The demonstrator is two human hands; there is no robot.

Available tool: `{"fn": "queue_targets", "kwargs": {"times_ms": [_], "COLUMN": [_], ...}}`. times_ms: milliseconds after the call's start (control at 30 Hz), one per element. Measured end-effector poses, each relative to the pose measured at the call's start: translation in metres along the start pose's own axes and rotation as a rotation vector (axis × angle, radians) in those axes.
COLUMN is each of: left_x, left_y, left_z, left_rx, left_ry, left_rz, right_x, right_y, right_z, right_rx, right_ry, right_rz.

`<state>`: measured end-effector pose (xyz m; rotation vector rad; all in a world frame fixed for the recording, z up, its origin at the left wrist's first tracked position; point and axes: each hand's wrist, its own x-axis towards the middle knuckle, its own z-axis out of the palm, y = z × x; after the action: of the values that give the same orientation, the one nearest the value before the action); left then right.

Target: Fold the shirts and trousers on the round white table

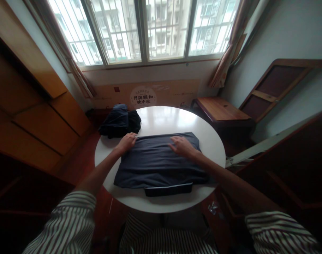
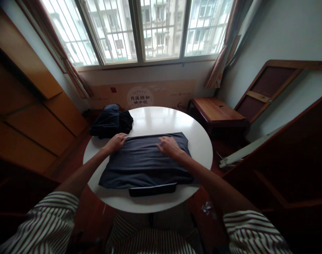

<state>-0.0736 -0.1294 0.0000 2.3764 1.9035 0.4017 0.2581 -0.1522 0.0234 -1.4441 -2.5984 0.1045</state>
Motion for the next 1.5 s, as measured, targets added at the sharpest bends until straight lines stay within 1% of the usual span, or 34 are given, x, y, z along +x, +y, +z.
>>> {"fn": "queue_targets", "kwargs": {"times_ms": [33, 100, 133, 167, 233, 333, 433, 500, 567, 633, 667, 700, 767, 800, 867, 933, 1000, 1033, 1067, 1133, 1200, 1233, 1267, 1300, 1333, 1367, 1400, 1433, 1500], "left_x": [0.011, 0.026, 0.031, 0.034, 0.038, 0.040, 0.040, 0.035, 0.026, 0.013, 0.005, -0.003, -0.018, -0.025, -0.040, -0.055, -0.068, -0.072, -0.075, -0.074, -0.067, -0.062, -0.057, -0.051, -0.046, -0.041, -0.036, -0.032, -0.026], "left_y": [-0.003, -0.009, -0.011, -0.014, -0.017, -0.016, 0.001, 0.023, 0.049, 0.069, 0.076, 0.079, 0.076, 0.071, 0.056, 0.038, 0.019, 0.009, 0.000, -0.018, -0.033, -0.039, -0.044, -0.048, -0.050, -0.053, -0.055, -0.056, -0.060], "left_z": [-0.001, 0.000, 0.001, 0.002, 0.002, 0.001, 0.002, 0.009, 0.019, 0.031, 0.037, 0.041, 0.046, 0.046, 0.045, 0.042, 0.035, 0.031, 0.026, 0.014, 0.003, -0.001, -0.005, -0.007, -0.008, -0.008, -0.007, -0.005, -0.002], "left_rx": [-0.048, -0.100, -0.106, -0.102, -0.085, -0.052, -0.009, 0.003, -0.019, -0.036, -0.033, -0.022, 0.012, 0.027, 0.046, 0.039, -0.010, -0.051, -0.112, -0.260, -0.386, -0.428, -0.457, -0.476, -0.497, -0.515, -0.526, -0.531, -0.526], "left_ry": [-0.022, -0.078, -0.094, -0.098, -0.086, -0.073, -0.043, -0.020, -0.022, -0.055, -0.078, -0.103, -0.141, -0.148, -0.137, -0.081, 0.030, 0.102, 0.167, 0.242, 0.230, 0.205, 0.181, 0.158, 0.141, 0.128, 0.121, 0.121, 0.133], "left_rz": [0.042, 0.086, 0.088, 0.083, 0.058, 0.014, -0.015, 0.006, 0.122, 0.260, 0.298, 0.303, 0.238, 0.200, 0.136, 0.081, 0.026, -0.020, -0.094, -0.294, -0.462, -0.506, -0.528, -0.538, -0.552, -0.567, -0.582, -0.595, -0.610], "right_x": [-0.006, -0.021, -0.029, -0.037, -0.048, -0.055, -0.051, -0.040, -0.022, -0.001, 0.009, 0.017, 0.028, 0.030, 0.031, 0.028, 0.027, 0.026, 0.026, 0.025, 0.022, 0.018, 0.014, 0.009, 0.005, 0.001, -0.002, -0.003, -0.003], "right_y": [-0.018, -0.052, -0.066, -0.076, -0.089, -0.094, -0.090, -0.081, -0.065, -0.042, -0.028, -0.015, 0.009, 0.018, 0.030, 0.032, 0.026, 0.019, 0.009, -0.020, -0.062, -0.085, -0.110, -0.134, -0.157, -0.176, -0.193, -0.206, -0.221], "right_z": [-0.001, 0.003, 0.007, 0.012, 0.023, 0.033, 0.031, 0.028, 0.026, 0.027, 0.028, 0.028, 0.027, 0.026, 0.021, 0.015, 0.009, 0.007, 0.006, 0.004, 0.006, 0.008, 0.011, 0.014, 0.018, 0.023, 0.028, 0.033, 0.043], "right_rx": [0.066, 0.140, 0.135, 0.109, 0.041, 0.004, 0.053, 0.125, 0.196, 0.210, 0.187, 0.153, 0.086, 0.064, 0.047, 0.044, 0.044, 0.047, 0.051, 0.063, 0.084, 0.096, 0.109, 0.116, 0.114, 0.102, 0.082, 0.057, 0.010], "right_ry": [-0.026, -0.072, -0.084, -0.087, -0.079, -0.077, -0.069, -0.055, -0.037, -0.024, -0.020, -0.019, -0.021, -0.018, -0.007, -0.003, -0.002, -0.003, -0.006, -0.016, -0.033, -0.043, -0.051, -0.056, -0.054, -0.049, -0.048, -0.050, -0.065], "right_rz": [-0.148, -0.373, -0.453, -0.505, -0.551, -0.563, -0.586, -0.573, -0.499, -0.364, -0.281, -0.198, -0.062, -0.018, 0.020, 0.022, 0.005, -0.014, -0.040, -0.106, -0.192, -0.260, -0.343, -0.467, -0.561, -0.621, -0.662, -0.672, -0.688]}}
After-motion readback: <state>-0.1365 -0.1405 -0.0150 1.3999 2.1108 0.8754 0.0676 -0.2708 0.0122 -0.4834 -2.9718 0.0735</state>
